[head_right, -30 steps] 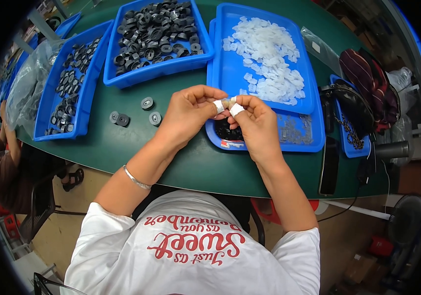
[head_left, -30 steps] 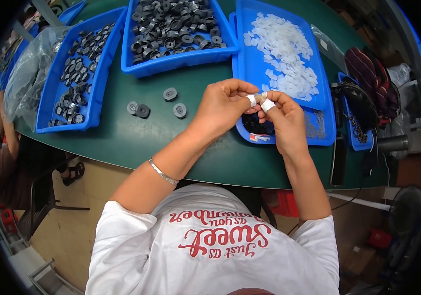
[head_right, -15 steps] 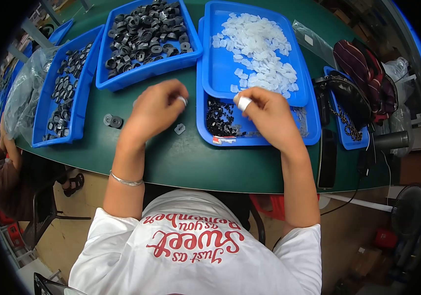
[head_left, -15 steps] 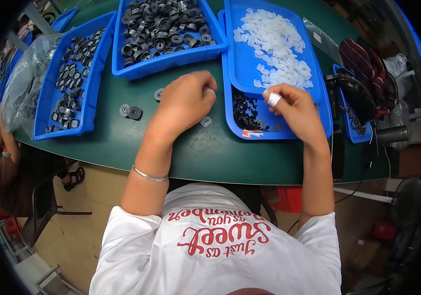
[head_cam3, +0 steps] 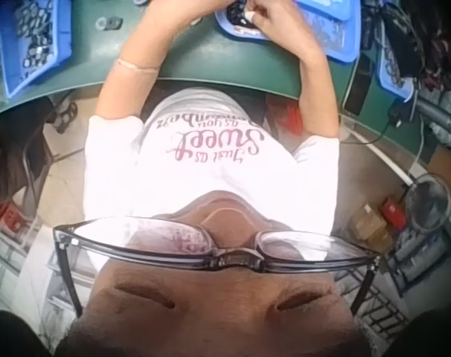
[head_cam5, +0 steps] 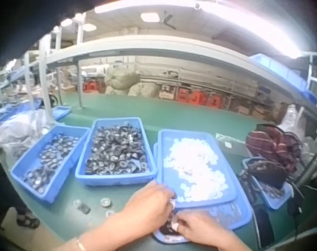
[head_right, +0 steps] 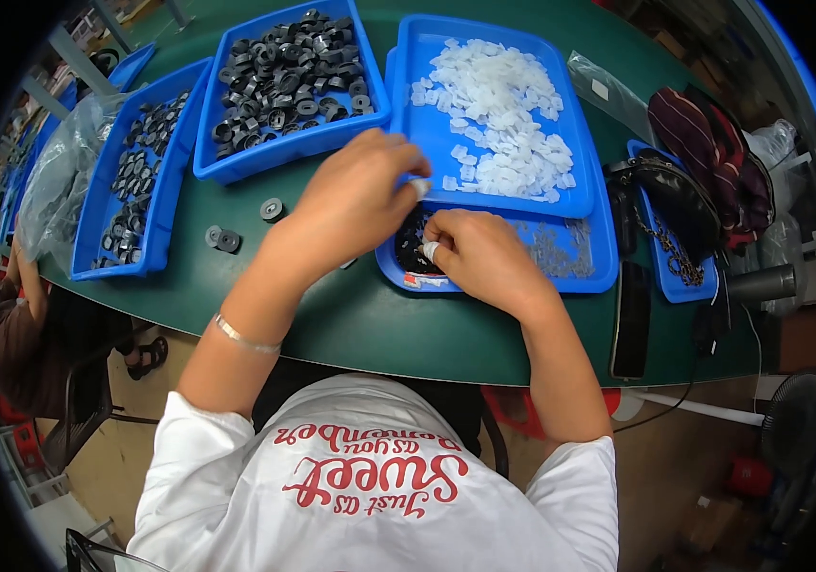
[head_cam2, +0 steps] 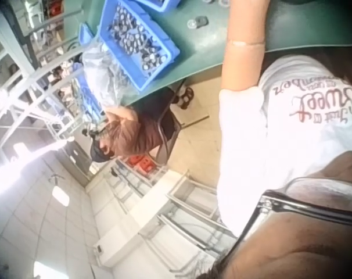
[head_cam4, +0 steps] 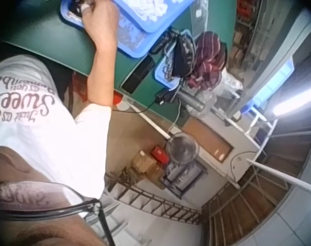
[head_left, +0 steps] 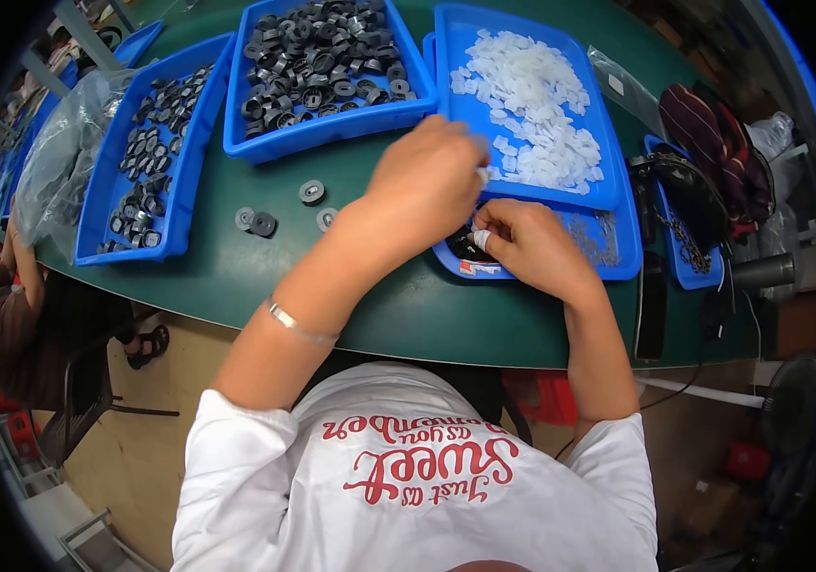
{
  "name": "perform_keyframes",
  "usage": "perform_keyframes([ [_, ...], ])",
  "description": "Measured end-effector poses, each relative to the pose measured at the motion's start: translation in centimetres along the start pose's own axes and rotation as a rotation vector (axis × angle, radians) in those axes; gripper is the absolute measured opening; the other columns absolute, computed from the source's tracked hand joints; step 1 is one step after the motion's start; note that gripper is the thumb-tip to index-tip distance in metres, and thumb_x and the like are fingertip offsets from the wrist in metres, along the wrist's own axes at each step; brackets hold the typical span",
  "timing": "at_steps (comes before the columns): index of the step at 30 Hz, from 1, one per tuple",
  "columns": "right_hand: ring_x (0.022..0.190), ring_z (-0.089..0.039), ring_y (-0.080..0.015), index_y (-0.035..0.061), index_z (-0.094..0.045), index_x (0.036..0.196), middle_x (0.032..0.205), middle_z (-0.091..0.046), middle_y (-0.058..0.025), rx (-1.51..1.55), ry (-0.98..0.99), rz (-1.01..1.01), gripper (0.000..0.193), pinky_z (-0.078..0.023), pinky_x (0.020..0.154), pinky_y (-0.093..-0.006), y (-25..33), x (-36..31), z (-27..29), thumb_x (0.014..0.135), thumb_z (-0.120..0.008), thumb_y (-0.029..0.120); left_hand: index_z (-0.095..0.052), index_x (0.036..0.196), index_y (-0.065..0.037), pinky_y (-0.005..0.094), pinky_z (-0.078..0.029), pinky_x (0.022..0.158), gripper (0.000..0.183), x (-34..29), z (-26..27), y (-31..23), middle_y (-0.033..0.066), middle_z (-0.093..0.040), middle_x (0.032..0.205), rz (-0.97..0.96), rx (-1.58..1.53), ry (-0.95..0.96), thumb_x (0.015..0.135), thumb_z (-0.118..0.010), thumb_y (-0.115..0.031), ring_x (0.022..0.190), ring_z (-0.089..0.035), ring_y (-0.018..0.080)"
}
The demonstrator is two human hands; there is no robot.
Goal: The person assembles small plastic components by hand, fitting small pins and pieces into plastic bases on the workbench.
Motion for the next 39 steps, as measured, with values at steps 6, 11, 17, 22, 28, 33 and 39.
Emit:
perform_keyframes([
  [6, 0.059, -0.051, -0.0150, -0.0044, -0.061, 0.086, 0.066, -0.055, -0.0088, 0.110, -0.011, 0.051, 0.012, -0.042, 0.056, -0.0299, -0.2, -0.1, -0.4, 0.077, -0.061, 0.003, -0.065, 0.095, -0.002, 0.0403, -0.047, 0.084, 0.023, 5.8, -7.1, 2.5, 0.0165, -0.061, 0.097, -0.102, 0.108, 0.151, 0.075, -0.055, 0.002, 0.097, -0.057, 0.0352],
  [11, 0.060, -0.051, -0.0143, -0.0033, -0.060, 0.088, 0.067, -0.054, -0.0073, 0.159, 0.014, 0.072, 0.013, -0.042, 0.058, -0.0289, -0.6, 0.1, -0.5, 0.076, -0.062, 0.000, -0.063, 0.097, -0.002, 0.0400, -0.048, 0.081, 0.027, 7.2, -7.9, 3.8, 0.0166, -0.060, 0.100, -0.143, 0.179, 0.229, 0.071, -0.058, 0.003, 0.095, -0.058, 0.0351],
  [17, 0.064, -0.052, -0.0145, -0.0016, -0.061, 0.089, 0.076, -0.056, -0.0087, 0.188, 0.003, 0.154, 0.014, -0.043, 0.060, -0.0281, -0.9, 0.1, -0.7, 0.076, -0.063, 0.000, -0.061, 0.087, 0.002, 0.0385, -0.051, 0.074, 0.016, 5.7, -4.0, 3.5, 0.0178, -0.064, 0.087, 0.029, -0.039, 0.190, 0.071, -0.062, -0.002, 0.082, -0.062, 0.0359],
  [22, 0.066, -0.053, -0.0157, -0.0013, -0.062, 0.090, 0.079, -0.057, -0.0087, 0.263, -0.020, 0.058, 0.015, -0.044, 0.062, -0.0287, -0.1, 0.2, -0.3, 0.076, -0.064, 0.002, -0.060, 0.091, 0.003, 0.0249, -0.052, 0.068, 0.008, 2.2, -2.7, 3.0, 0.0069, -0.064, 0.085, 0.338, -0.919, 0.169, 0.085, -0.061, -0.003, 0.077, -0.062, 0.0110],
  [28, 0.078, -0.061, -0.0283, 0.0017, -0.066, 0.089, 0.084, -0.062, -0.0146, 0.132, 0.009, 0.060, 0.017, -0.047, 0.071, -0.0363, 0.5, 0.7, -0.8, 0.074, -0.066, 0.008, -0.060, 0.105, 0.007, 0.0248, -0.054, 0.077, 0.021, -1.1, -2.0, 2.9, 0.0100, -0.064, 0.094, 0.544, -1.105, 0.147, 0.086, -0.057, -0.001, 0.083, -0.064, 0.0136],
  [33, 0.071, -0.061, -0.0250, 0.0021, -0.068, 0.091, 0.080, -0.063, -0.0128, 0.256, 0.003, 0.069, 0.014, -0.047, 0.067, -0.0331, 0.2, 0.5, -0.9, 0.079, -0.064, 0.008, -0.059, 0.107, 0.008, 0.0253, -0.054, 0.079, 0.023, -2.1, -1.7, 3.2, 0.0116, -0.064, 0.097, 0.597, -1.175, 0.060, 0.087, -0.054, -0.001, 0.085, -0.065, 0.0152],
  [39, 0.073, -0.058, -0.0099, 0.0007, -0.070, 0.092, 0.084, -0.064, -0.0046, 0.567, -0.022, -0.132, 0.012, -0.047, 0.066, -0.0239, -1.0, 0.3, -0.6, 0.081, -0.065, 0.003, -0.060, 0.105, 0.007, 0.0259, -0.054, 0.078, 0.020, -2.5, -2.0, 3.7, 0.0115, -0.063, 0.097, 0.595, -1.230, 0.007, 0.087, -0.056, -0.001, 0.086, -0.065, 0.0166],
])
Point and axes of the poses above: each hand's wrist, its own x-axis towards the middle knuckle, its own z-axis out of the back of the hand, y = z × x, the point moved 4 cm from there along x, towards the middle knuckle
